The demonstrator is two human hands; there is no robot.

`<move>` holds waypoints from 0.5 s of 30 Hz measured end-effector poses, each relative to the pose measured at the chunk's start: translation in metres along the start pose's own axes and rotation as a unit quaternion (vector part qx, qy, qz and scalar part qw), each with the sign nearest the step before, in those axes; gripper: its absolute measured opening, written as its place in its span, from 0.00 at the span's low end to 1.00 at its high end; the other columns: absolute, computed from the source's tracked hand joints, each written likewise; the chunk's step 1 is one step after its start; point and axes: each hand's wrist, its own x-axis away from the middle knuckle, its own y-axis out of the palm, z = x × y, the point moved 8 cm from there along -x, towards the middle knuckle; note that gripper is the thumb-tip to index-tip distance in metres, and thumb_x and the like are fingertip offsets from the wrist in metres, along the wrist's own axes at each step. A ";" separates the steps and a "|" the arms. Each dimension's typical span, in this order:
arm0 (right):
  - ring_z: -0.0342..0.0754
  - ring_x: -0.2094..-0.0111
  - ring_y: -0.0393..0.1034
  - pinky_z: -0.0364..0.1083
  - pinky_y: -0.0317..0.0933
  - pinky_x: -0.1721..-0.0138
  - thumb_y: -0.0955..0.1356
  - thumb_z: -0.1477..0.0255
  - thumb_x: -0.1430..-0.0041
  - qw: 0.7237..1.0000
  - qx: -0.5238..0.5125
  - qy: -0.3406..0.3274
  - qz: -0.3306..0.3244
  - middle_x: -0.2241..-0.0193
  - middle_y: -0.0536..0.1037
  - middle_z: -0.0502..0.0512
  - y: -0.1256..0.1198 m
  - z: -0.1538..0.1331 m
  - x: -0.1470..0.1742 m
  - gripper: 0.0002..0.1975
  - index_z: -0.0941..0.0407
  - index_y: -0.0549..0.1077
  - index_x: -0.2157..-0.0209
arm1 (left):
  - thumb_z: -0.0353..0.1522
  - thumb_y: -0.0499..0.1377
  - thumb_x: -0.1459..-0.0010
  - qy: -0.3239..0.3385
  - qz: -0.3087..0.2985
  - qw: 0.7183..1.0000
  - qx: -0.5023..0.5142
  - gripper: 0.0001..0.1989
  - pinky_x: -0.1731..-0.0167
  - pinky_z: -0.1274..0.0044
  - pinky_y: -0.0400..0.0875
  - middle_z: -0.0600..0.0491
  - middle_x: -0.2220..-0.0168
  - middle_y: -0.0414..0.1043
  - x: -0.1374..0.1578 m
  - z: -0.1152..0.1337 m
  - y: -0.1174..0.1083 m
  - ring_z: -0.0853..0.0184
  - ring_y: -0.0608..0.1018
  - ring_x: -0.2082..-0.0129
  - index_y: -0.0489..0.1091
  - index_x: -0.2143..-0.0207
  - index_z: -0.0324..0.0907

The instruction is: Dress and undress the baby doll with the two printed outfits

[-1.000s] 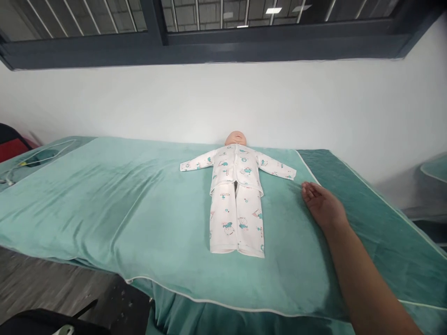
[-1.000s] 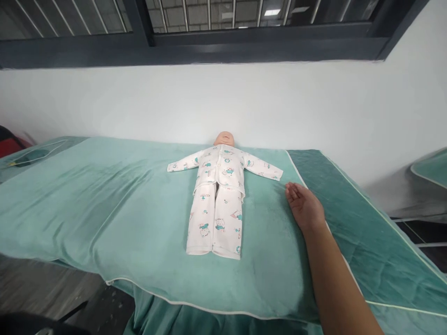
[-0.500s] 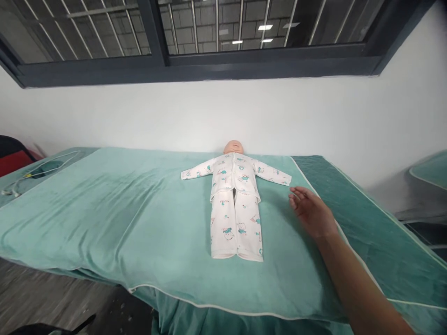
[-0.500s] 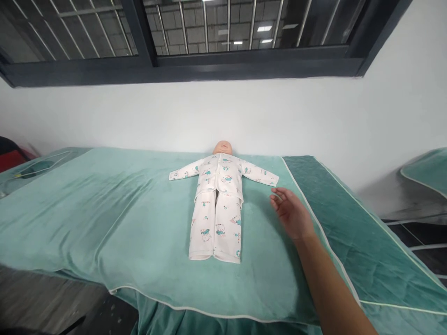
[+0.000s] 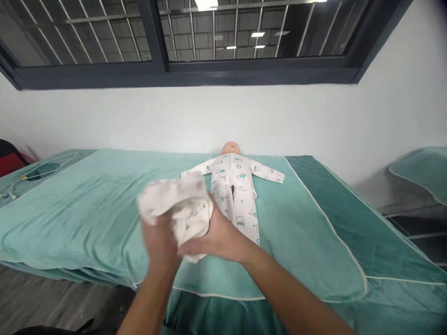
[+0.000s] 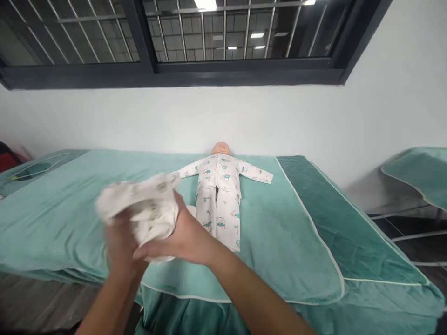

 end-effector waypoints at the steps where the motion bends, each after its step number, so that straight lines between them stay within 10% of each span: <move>1: 0.59 0.36 0.57 0.61 0.54 0.36 0.82 0.61 0.62 0.999 -0.013 -0.014 0.029 0.38 0.64 0.58 -0.006 -0.002 -0.003 0.62 0.46 0.47 0.31 | 0.52 0.57 0.41 -0.004 -0.002 1.000 0.028 0.30 0.40 0.66 0.66 0.51 0.43 0.71 -0.003 -0.006 0.014 0.58 0.72 0.42 0.65 0.40 0.52; 10: 0.57 0.46 0.69 0.60 0.59 0.41 0.76 0.63 0.51 0.947 0.152 -0.011 0.284 0.48 0.74 0.55 -0.089 -0.038 0.036 0.33 0.50 0.68 0.44 | 0.49 0.58 0.40 -0.092 -0.178 0.978 0.060 0.27 0.44 0.67 0.68 0.48 0.40 0.67 0.008 -0.044 0.074 0.57 0.70 0.40 0.65 0.42 0.50; 15: 0.54 0.56 0.72 0.52 0.66 0.52 0.80 0.67 0.59 0.814 0.300 -0.051 0.494 0.58 0.79 0.53 -0.192 -0.103 0.114 0.31 0.52 0.74 0.51 | 0.45 0.59 0.40 -0.075 -0.184 0.978 -0.068 0.22 0.48 0.67 0.68 0.48 0.43 0.68 -0.002 -0.076 0.037 0.60 0.73 0.45 0.65 0.45 0.50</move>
